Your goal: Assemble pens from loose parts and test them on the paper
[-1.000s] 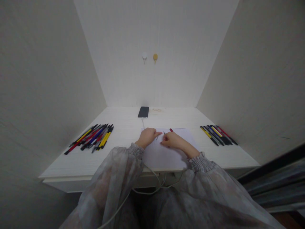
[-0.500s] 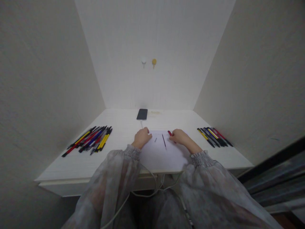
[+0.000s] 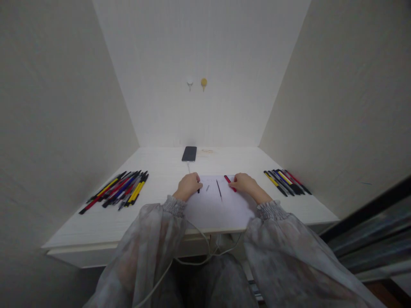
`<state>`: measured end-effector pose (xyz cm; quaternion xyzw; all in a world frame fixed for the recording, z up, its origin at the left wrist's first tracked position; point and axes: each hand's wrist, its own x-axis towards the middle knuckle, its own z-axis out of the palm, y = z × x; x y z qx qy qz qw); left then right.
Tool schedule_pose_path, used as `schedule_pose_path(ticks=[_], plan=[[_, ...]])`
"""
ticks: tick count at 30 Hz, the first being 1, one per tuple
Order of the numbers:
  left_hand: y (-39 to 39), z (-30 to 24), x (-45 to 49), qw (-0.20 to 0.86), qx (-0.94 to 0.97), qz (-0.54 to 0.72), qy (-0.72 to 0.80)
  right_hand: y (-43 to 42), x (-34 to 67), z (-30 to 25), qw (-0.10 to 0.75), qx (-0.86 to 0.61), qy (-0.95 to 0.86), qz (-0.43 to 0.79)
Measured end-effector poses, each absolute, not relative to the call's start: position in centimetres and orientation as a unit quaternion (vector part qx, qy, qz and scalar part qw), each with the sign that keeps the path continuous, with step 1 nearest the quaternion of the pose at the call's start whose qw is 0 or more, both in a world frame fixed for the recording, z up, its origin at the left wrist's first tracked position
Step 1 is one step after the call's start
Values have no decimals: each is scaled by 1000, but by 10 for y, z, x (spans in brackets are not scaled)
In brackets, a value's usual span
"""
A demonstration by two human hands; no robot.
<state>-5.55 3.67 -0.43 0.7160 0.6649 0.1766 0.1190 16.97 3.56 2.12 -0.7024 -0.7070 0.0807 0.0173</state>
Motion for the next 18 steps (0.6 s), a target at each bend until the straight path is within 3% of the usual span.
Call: schedule_pose_path(ticks=[18], plan=[[33, -3, -56, 124, 715, 156, 670, 15, 212, 23, -39, -717, -690, 87]])
